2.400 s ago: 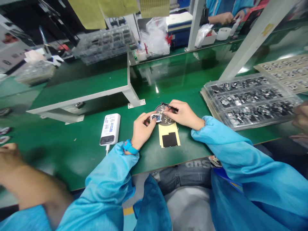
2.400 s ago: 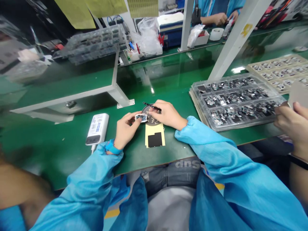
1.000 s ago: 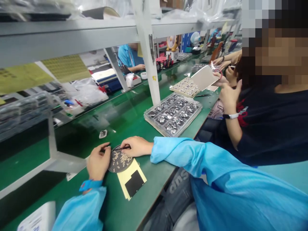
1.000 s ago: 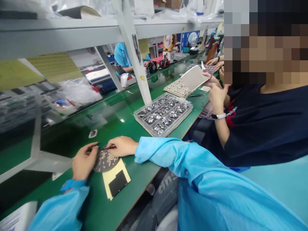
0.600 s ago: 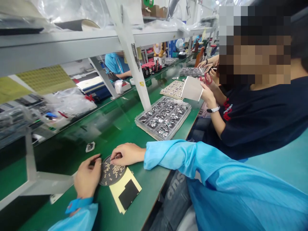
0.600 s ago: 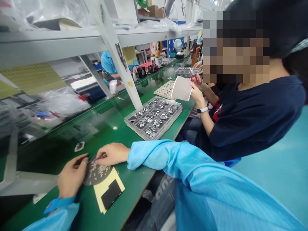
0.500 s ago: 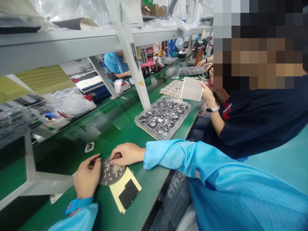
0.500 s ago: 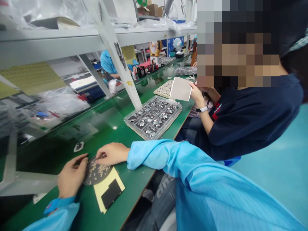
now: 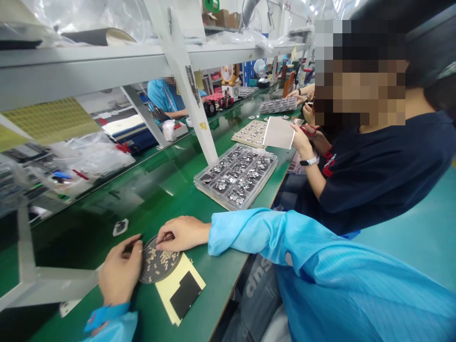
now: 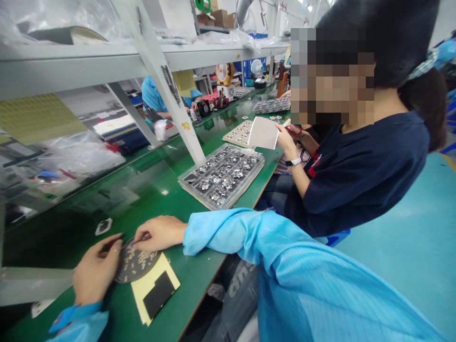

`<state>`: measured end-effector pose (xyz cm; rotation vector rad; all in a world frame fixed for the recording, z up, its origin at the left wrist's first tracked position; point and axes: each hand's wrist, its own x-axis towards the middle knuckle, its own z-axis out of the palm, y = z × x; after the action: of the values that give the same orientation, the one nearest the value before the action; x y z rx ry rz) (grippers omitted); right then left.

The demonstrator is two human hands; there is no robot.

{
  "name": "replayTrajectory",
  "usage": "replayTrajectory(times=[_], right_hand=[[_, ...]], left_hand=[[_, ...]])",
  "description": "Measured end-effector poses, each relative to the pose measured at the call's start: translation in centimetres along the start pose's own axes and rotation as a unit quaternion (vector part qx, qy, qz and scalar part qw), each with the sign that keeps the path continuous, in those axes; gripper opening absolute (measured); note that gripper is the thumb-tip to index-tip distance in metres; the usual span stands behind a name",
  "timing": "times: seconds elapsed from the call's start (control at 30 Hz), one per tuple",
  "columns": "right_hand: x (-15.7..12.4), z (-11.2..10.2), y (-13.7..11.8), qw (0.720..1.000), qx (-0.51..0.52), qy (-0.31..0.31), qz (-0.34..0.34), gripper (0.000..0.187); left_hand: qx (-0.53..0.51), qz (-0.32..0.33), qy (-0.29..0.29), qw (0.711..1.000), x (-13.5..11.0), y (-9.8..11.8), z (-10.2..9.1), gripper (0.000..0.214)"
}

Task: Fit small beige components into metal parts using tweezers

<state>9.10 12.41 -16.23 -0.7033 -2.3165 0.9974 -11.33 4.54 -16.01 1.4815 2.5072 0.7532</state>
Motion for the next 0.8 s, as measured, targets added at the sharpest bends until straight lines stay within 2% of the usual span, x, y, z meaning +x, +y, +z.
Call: replayTrajectory(times=[0.2,0.43,0.8], right_hand=[[0.10,-0.15,-0.07,1.000,-0.005,-0.011,-0.007,0.027],[0.14,0.12,0.15,1.000,-0.012,-0.009,-0.018,0.028],[-0.12,0.31,0.04,1.000,0.000,0.004,-0.020,0.025]], left_hand=[[0.008,-0.010,-0.006,1.000,0.26,-0.07,0.05,0.047],[0.011,-0.060,-0.010,0.998,0.35,0.37,-0.12,0.042],[0.002,-0.041,-0.003,0.999,0.59,-0.01,0.12,0.041]])
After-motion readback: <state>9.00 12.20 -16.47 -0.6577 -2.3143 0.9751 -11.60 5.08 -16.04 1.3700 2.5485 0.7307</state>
